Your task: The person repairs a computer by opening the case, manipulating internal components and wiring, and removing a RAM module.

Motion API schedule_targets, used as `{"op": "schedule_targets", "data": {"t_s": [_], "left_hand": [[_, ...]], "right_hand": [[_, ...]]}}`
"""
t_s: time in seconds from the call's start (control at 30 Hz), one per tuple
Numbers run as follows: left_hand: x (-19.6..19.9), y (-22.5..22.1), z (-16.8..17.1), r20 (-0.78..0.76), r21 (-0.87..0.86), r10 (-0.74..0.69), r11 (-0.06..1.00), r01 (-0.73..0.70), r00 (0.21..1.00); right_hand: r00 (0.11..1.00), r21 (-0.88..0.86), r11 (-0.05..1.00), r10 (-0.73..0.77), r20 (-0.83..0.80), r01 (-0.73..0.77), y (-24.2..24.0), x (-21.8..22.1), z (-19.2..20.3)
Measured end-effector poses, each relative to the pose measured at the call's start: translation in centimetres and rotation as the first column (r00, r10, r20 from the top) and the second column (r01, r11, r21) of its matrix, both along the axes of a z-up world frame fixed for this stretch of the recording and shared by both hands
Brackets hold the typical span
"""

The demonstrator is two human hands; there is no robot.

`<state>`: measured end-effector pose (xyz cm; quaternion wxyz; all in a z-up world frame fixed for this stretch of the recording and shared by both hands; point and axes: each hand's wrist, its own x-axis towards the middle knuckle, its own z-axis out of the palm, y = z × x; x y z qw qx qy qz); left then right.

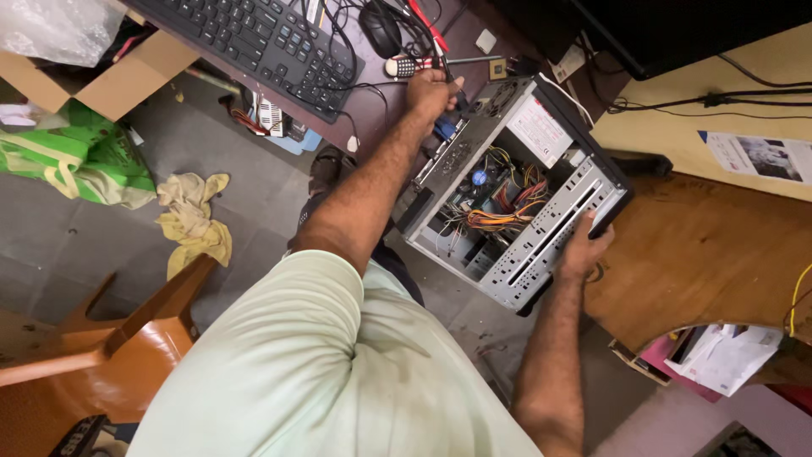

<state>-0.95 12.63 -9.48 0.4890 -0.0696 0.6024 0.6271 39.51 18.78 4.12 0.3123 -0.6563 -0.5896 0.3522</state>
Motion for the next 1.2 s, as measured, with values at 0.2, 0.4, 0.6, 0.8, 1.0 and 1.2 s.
{"op": "schedule_targets", "data": {"t_s": [0.2, 0.4, 0.6, 0.8, 1.0, 1.2], "left_hand": [[0.5, -0.1, -0.4, 0.158, 0.249, 0.021, 0.966, -0.061, 0.987], [1.6, -0.4, -0.6, 0.14, 0.189, 0.031, 0.98, -0.057, 0.99], [2.1, 0.7, 0.3, 0.033, 0.001, 0.071, 0.997, -0.071, 0.997], [2.7, 0.4, -0.1, 0.004, 0.017, 0.092, 0.996, -0.092, 0.996], [2.6, 0.3, -0.9, -0.079, -0.066, -0.007, 0.998, 0.001, 0.997], [2.8, 1.2, -0.8, -0.047, -0.141, -0.128, 0.983, 0.12, 0.991]], "right_hand": [[0.996, 0.007, 1.0, 0.008, 0.085, -0.008, -1.1, -2.1, 2.0], [0.982, -0.037, 0.999, -0.009, 0.19, 0.016, -1.0, -2.2, 2.3], [0.993, -0.054, 0.999, 0.014, 0.114, -0.008, -0.9, -2.3, 2.2], [0.993, -0.05, 0.999, 0.012, 0.113, -0.007, -1.0, -2.2, 2.2], [0.97, -0.071, 0.997, -0.016, 0.242, 0.034, -0.9, -1.9, 2.0], [0.998, -0.071, 0.996, 0.065, 0.029, -0.062, -1.2, -2.4, 2.6]]}}
